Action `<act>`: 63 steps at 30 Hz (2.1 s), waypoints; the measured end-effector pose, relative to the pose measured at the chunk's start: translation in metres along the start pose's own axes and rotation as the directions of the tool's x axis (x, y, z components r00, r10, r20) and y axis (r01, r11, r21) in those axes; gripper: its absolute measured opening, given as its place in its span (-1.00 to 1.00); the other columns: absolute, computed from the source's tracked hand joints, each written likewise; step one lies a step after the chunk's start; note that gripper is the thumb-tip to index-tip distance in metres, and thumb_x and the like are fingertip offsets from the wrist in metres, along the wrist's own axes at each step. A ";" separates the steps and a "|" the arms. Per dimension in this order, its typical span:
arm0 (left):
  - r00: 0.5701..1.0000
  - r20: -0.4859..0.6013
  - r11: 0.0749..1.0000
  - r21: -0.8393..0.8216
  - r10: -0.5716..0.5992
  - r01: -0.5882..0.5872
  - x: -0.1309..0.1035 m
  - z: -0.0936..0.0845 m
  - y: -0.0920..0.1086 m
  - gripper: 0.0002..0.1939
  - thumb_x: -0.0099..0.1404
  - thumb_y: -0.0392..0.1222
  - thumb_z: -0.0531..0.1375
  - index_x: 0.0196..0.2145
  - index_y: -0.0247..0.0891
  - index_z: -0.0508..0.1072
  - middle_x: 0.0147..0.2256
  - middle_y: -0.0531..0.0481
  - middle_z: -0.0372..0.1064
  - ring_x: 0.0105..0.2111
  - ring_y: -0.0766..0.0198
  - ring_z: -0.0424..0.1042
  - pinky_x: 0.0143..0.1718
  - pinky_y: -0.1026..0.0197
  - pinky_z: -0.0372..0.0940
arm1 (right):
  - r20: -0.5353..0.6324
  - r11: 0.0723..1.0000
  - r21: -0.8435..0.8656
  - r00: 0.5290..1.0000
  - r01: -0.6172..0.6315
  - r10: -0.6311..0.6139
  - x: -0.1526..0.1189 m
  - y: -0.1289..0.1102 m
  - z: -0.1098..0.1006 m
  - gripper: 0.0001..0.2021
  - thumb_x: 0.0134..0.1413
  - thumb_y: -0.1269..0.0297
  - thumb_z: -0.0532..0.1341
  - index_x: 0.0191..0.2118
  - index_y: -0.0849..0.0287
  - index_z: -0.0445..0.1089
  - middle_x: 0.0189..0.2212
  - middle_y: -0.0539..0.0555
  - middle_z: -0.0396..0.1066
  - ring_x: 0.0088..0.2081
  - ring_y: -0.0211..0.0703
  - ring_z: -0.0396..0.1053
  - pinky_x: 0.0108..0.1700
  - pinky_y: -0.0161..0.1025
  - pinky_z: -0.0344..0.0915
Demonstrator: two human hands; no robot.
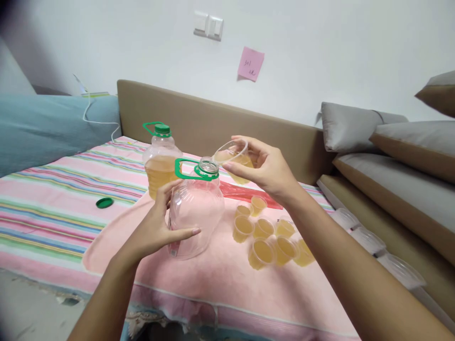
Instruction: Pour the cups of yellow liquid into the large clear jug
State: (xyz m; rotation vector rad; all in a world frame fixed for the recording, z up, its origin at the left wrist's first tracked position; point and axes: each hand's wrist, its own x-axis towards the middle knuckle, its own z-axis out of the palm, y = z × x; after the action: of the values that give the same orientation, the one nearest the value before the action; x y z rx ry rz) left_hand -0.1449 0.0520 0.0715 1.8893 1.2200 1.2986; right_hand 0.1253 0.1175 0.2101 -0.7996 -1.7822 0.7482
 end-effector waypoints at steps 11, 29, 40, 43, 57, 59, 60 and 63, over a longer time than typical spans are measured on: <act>1.000 -0.007 1.000 -0.004 0.018 -0.018 0.003 0.000 0.000 0.17 0.12 0.20 0.59 0.46 0.19 -0.02 0.53 -0.08 0.03 0.54 -0.11 0.08 0.54 -0.31 0.11 | 0.058 1.000 -0.025 0.998 0.017 -0.015 0.008 -0.004 -0.005 -0.32 -0.23 -0.01 0.70 0.08 -0.03 0.63 0.02 0.09 0.64 0.14 0.17 0.59 0.26 0.20 0.50; 0.999 -0.004 0.999 -0.032 0.036 -0.036 0.007 -0.001 0.000 0.12 0.16 0.21 0.56 0.45 0.11 0.01 0.56 -0.12 -0.03 0.55 -0.05 0.07 0.56 -0.20 0.09 | 0.146 0.993 -0.106 0.989 0.042 -0.026 0.019 -0.010 -0.008 -0.34 -0.16 -0.05 0.67 0.09 0.02 0.63 0.05 0.11 0.66 0.18 0.22 0.59 0.36 0.24 0.44; 0.999 -0.010 0.999 0.013 0.040 -0.040 0.007 0.000 -0.001 0.12 0.22 0.22 0.53 0.48 0.09 -0.04 0.58 -0.18 -0.10 0.57 -0.07 0.01 0.57 -0.26 0.04 | 0.184 0.986 -0.152 0.982 0.066 -0.037 0.026 -0.012 -0.009 -0.37 -0.14 -0.06 0.66 0.07 0.00 0.64 0.03 0.10 0.66 0.12 0.19 0.61 0.29 0.19 0.49; 0.999 -0.011 0.999 0.017 0.043 -0.042 0.007 -0.001 -0.002 0.13 0.22 0.22 0.53 0.49 0.08 -0.04 0.59 -0.19 -0.12 0.57 -0.09 0.01 0.57 -0.26 0.04 | 0.191 0.982 -0.181 0.981 0.061 -0.025 0.027 -0.014 -0.010 -0.39 -0.15 -0.08 0.66 0.06 -0.02 0.65 0.02 0.10 0.66 0.12 0.20 0.60 0.26 0.18 0.52; 0.999 -0.008 0.999 0.001 0.046 -0.046 0.006 -0.001 -0.001 0.14 0.21 0.22 0.53 0.51 0.09 -0.04 0.58 -0.17 -0.09 0.57 -0.09 0.02 0.58 -0.25 0.00 | 0.220 0.985 -0.169 0.975 0.024 0.014 0.030 -0.023 -0.010 -0.33 -0.19 -0.03 0.68 0.10 0.01 0.64 0.03 0.10 0.67 0.10 0.19 0.60 0.26 0.16 0.51; 0.999 -0.008 0.999 0.001 0.047 -0.047 0.007 -0.001 -0.001 0.15 0.20 0.22 0.53 0.50 0.09 -0.04 0.57 -0.17 -0.07 0.56 -0.09 0.02 0.58 -0.28 0.00 | 0.227 0.986 -0.167 0.974 0.027 0.012 0.030 -0.024 -0.010 -0.34 -0.19 -0.03 0.67 0.08 0.00 0.65 0.03 0.10 0.67 0.10 0.19 0.60 0.25 0.14 0.51; 0.999 -0.007 0.999 0.002 0.044 -0.044 0.007 -0.001 -0.002 0.15 0.20 0.22 0.53 0.50 0.10 -0.04 0.57 -0.18 -0.07 0.56 -0.10 0.02 0.57 -0.30 0.01 | 0.228 0.986 -0.167 0.974 0.027 0.012 0.030 -0.024 -0.010 -0.35 -0.19 -0.04 0.68 0.07 0.00 0.65 0.03 0.10 0.67 0.11 0.19 0.60 0.24 0.14 0.51; 0.999 -0.003 0.999 0.002 0.040 -0.040 0.007 -0.001 -0.002 0.15 0.20 0.22 0.54 0.51 0.10 -0.04 0.58 -0.19 -0.09 0.56 -0.10 0.02 0.57 -0.32 0.00 | 0.240 0.985 -0.168 0.971 0.027 0.014 0.031 -0.025 -0.011 -0.35 -0.20 -0.02 0.68 0.08 -0.01 0.65 0.03 0.10 0.67 0.11 0.19 0.59 0.23 0.13 0.52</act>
State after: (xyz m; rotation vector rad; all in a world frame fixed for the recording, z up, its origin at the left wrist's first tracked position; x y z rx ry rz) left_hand -0.1459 0.0590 0.0735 1.9228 1.1908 1.3226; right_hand 0.1224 0.1284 0.2499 -0.8434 -2.0877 0.7192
